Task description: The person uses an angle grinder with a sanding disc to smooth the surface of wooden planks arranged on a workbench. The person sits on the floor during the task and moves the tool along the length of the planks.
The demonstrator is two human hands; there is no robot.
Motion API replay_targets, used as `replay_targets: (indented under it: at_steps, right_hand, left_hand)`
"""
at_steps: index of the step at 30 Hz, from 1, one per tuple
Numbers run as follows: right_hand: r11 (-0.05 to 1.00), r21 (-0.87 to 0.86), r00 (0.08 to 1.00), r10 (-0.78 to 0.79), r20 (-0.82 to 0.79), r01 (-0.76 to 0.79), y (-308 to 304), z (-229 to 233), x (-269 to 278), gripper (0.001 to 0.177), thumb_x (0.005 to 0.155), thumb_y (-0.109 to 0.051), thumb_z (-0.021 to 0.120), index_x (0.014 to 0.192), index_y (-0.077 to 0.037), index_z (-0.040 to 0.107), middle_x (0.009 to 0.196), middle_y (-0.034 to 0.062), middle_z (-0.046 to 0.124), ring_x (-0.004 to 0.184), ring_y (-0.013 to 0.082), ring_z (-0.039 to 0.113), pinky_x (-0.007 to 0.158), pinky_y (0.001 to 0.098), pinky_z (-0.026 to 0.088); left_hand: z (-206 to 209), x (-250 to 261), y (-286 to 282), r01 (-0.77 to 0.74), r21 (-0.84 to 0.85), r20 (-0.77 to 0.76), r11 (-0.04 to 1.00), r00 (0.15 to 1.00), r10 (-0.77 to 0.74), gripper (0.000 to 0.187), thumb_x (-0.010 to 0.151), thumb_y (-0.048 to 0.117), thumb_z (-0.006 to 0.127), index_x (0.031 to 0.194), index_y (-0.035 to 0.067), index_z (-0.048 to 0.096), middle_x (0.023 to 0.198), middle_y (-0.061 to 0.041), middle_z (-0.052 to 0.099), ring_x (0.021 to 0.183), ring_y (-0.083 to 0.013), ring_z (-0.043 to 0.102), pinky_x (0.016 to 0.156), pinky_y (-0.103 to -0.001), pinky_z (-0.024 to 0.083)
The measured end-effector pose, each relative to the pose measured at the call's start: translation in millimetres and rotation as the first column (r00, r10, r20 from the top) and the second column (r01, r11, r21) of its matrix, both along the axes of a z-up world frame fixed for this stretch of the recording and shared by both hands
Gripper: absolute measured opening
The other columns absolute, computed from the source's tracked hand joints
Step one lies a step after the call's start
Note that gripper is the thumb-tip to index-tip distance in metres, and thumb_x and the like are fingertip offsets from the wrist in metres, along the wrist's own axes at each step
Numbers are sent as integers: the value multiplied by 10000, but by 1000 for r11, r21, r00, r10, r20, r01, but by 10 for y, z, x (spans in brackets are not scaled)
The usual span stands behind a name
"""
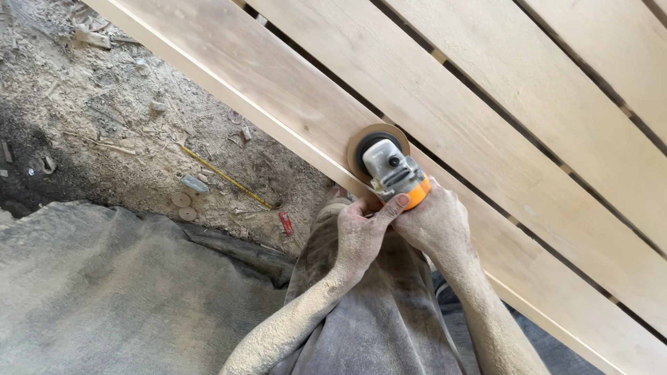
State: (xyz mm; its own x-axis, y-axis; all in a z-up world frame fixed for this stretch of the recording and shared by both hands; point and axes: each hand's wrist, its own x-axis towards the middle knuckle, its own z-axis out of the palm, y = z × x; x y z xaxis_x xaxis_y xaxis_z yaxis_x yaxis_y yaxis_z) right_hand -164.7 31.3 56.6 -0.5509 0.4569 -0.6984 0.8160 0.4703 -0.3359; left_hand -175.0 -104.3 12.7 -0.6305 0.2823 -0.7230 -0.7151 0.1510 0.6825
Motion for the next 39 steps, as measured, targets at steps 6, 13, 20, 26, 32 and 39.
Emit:
replay_targets:
  at_steps: [6, 13, 20, 26, 32, 39]
  right_hand:
    - [999, 31, 998, 34, 48, -36, 261, -15, 576, 456, 694, -398, 803, 1010, -89, 692, 865, 146, 763, 841, 333, 760, 768, 466, 610]
    - [996, 24, 986, -85, 144, 82, 521, -15, 1268, 426, 745, -400, 802, 1035, -111, 684, 852, 121, 782, 845, 281, 789, 779, 434, 634]
    - [992, 42, 959, -123, 257, 116, 807, -206, 2049, 337, 814, -333, 734, 1073, -119, 703, 895, 121, 789, 890, 290, 787, 795, 446, 632]
    - [976, 115, 958, -206, 198, 186, 929, -404, 2369, 365, 811, -324, 743, 1082, -80, 752, 920, 178, 787, 905, 322, 770, 792, 457, 625]
    - [963, 79, 940, -269, 211, 258, 740, -308, 1630, 452, 701, -337, 860, 1043, -60, 758, 915, 177, 795, 875, 287, 788, 773, 447, 627]
    - [995, -11, 988, -100, 119, 102, 202, 61, 301, 391, 751, -372, 803, 1037, -119, 719, 878, 104, 776, 839, 257, 777, 739, 417, 626]
  left_hand:
    - [78, 459, 226, 156, 3, 99, 988, 983, -156, 423, 821, 433, 827, 888, 26, 733, 780, -23, 737, 700, -66, 697, 638, -206, 574]
    - [-22, 1109, 498, 208, 120, 107, 971, 969, -221, 426, 845, 446, 820, 859, 43, 681, 766, -13, 701, 696, -64, 688, 617, -213, 586]
    - [-139, 1657, 790, 421, 63, 57, 905, 904, -424, 511, 815, 527, 837, 827, 35, 699, 776, -27, 720, 700, -83, 699, 633, -236, 595]
    - [-83, 1704, 983, 426, 112, 81, 898, 897, -435, 538, 784, 537, 864, 865, 20, 739, 819, -55, 749, 762, -88, 710, 700, -237, 597]
    - [-122, 1170, 796, 379, 95, 57, 920, 921, -385, 555, 791, 547, 840, 900, 16, 721, 846, -51, 747, 776, -96, 728, 699, -244, 613]
    - [-166, 273, 278, 242, -7, -26, 970, 970, -242, 538, 799, 565, 805, 890, 43, 709, 851, -51, 750, 748, -85, 733, 655, -253, 641]
